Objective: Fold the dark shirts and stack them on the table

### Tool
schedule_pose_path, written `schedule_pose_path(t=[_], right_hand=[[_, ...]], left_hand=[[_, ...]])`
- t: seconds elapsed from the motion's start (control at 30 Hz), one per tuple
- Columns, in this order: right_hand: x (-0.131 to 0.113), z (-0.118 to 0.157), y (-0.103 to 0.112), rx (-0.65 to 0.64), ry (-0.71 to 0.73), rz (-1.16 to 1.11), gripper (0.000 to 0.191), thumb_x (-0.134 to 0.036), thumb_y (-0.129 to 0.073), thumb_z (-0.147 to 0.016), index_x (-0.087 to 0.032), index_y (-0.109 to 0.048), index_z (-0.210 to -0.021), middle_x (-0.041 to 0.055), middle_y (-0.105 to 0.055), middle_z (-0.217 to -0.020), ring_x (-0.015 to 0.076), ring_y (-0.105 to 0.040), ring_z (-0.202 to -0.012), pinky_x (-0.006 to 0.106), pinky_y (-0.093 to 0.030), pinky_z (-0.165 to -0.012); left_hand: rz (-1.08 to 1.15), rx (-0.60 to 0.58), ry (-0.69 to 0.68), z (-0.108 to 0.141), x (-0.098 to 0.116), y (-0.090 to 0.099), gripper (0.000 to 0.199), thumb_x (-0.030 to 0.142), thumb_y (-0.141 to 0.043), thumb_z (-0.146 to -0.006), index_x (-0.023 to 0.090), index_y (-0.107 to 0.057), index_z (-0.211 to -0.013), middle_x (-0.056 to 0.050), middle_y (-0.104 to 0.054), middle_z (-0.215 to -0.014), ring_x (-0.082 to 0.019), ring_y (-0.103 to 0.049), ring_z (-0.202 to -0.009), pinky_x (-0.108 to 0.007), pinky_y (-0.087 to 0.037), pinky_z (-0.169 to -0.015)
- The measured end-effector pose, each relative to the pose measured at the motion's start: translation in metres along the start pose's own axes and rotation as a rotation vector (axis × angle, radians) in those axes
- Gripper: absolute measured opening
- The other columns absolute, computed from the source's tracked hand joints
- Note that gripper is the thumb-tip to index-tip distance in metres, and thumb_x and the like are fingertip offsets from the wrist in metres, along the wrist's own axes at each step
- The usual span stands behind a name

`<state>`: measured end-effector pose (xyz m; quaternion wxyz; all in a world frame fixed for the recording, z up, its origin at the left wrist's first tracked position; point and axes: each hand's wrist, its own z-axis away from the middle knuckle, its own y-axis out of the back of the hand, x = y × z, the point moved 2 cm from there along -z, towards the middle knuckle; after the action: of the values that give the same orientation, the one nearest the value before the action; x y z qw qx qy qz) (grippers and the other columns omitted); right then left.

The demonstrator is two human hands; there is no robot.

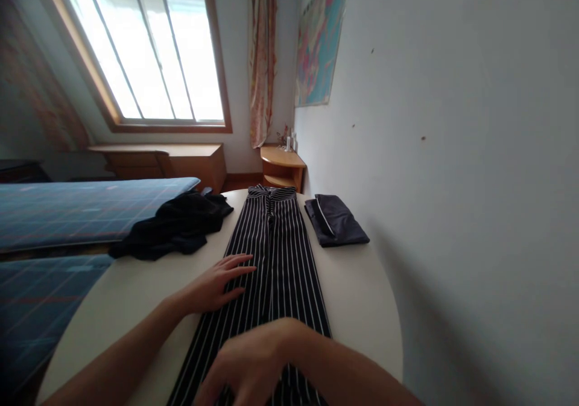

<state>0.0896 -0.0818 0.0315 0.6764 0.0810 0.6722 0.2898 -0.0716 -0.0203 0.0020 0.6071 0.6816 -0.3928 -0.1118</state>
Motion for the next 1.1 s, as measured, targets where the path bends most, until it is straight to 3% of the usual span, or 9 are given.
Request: schedule_pose_path(t=[0.07, 0.13, 0.2, 0.27, 0.43, 0.63, 0.9, 1.0, 1.1], right_hand=[[-0.002, 0.028, 0.024, 0.233, -0.107, -0.057, 0.025, -0.038, -0.061, -0.092, -0.018, -0.072, -0.103, 0.0020, -0.074, -0.098, 0.0130, -0.069, -0.088, 0.020, -0.050, -0.078], [0.004, 0.059, 0.047, 0.541, -0.302, 0.058, 0.028, -0.041, -0.061, -0.091, -0.017, -0.073, -0.096, 0.0008, -0.072, -0.081, 0.0116, -0.065, -0.071, 0.020, -0.048, -0.067], [0.017, 0.087, 0.062, 0.798, -0.471, 0.206, 0.022, -0.035, -0.060, -0.091, -0.017, -0.073, -0.092, 0.0012, -0.071, -0.080, 0.0123, -0.062, -0.070, 0.022, -0.046, -0.065], [0.034, 0.106, 0.068, 0.903, -0.597, 0.286, 0.017, -0.027, -0.060, -0.090, -0.017, -0.073, -0.096, 0.0013, -0.069, -0.079, 0.0130, -0.061, -0.069, 0.024, -0.046, -0.065], [0.061, 0.120, 0.068, 0.840, -0.564, 0.425, 0.026, -0.008, -0.059, -0.082, -0.021, -0.075, -0.096, 0.0044, -0.064, -0.105, 0.0140, -0.064, -0.088, 0.027, -0.049, -0.087], [0.060, 0.116, 0.065, 0.825, -0.536, 0.498, 0.020, -0.008, -0.059, -0.079, -0.021, -0.071, -0.088, 0.0041, -0.062, -0.115, 0.0163, -0.063, -0.098, 0.030, -0.048, -0.093], [0.046, 0.113, 0.069, 0.887, -0.389, 0.497, 0.015, -0.008, -0.057, -0.083, -0.019, -0.066, -0.089, 0.0052, -0.063, -0.112, 0.0151, -0.062, -0.100, 0.029, -0.048, -0.095], [0.045, 0.109, 0.068, 0.875, -0.385, 0.526, 0.016, -0.011, -0.059, -0.084, -0.020, -0.068, -0.094, 0.0064, -0.063, -0.119, 0.0172, -0.060, -0.110, 0.033, -0.045, -0.101], [0.053, 0.106, 0.065, 0.859, -0.471, 0.592, 0.031, -0.017, -0.063, -0.085, -0.022, -0.066, -0.115, 0.0089, -0.058, -0.135, 0.0227, -0.051, -0.128, 0.041, -0.037, -0.111]], left_hand=[[0.024, -0.057, -0.065, -0.001, 0.015, -0.002, 0.052, 0.031, -0.065, -0.086, 0.034, -0.055, -0.137, -0.003, -0.036, -0.158, -0.032, -0.033, -0.144, -0.053, -0.033, -0.115], [0.045, -0.104, -0.135, -0.003, 0.031, -0.003, 0.047, 0.027, -0.068, -0.082, 0.032, -0.063, -0.128, -0.003, -0.040, -0.155, -0.032, -0.035, -0.143, -0.051, -0.033, -0.116], [0.055, -0.135, -0.191, -0.005, 0.046, -0.002, 0.046, 0.020, -0.067, -0.079, 0.032, -0.066, -0.124, -0.003, -0.047, -0.149, -0.031, -0.040, -0.139, -0.050, -0.033, -0.116], [0.071, -0.149, -0.231, -0.007, 0.059, -0.002, 0.047, 0.016, -0.065, -0.078, 0.033, -0.067, -0.122, -0.002, -0.055, -0.141, -0.028, -0.048, -0.132, -0.047, -0.037, -0.113], [0.105, -0.176, -0.285, -0.008, 0.082, -0.004, 0.025, 0.021, -0.067, -0.081, 0.030, -0.074, -0.102, 0.000, -0.067, -0.114, -0.020, -0.063, -0.102, -0.037, -0.050, -0.093], [0.009, -0.177, -0.438, -0.009, 0.096, -0.010, 0.012, 0.022, -0.061, -0.089, 0.026, -0.071, -0.094, 0.005, -0.056, -0.141, -0.020, -0.062, -0.104, -0.035, -0.049, -0.086], [0.116, -0.055, -0.472, -0.009, 0.093, -0.014, 0.017, 0.013, -0.060, -0.089, 0.026, -0.069, -0.096, 0.007, -0.075, -0.107, -0.017, -0.061, -0.102, -0.032, -0.044, -0.089], [0.142, -0.105, -0.440, -0.007, 0.095, -0.015, 0.017, 0.013, -0.058, -0.089, 0.025, -0.069, -0.092, 0.004, -0.075, -0.091, -0.016, -0.063, -0.093, -0.029, -0.047, -0.086], [0.181, -0.160, -0.367, -0.008, 0.096, -0.014, 0.022, 0.019, -0.063, -0.086, 0.026, -0.069, -0.106, 0.001, -0.074, -0.089, -0.017, -0.065, -0.093, -0.031, -0.049, -0.090]])
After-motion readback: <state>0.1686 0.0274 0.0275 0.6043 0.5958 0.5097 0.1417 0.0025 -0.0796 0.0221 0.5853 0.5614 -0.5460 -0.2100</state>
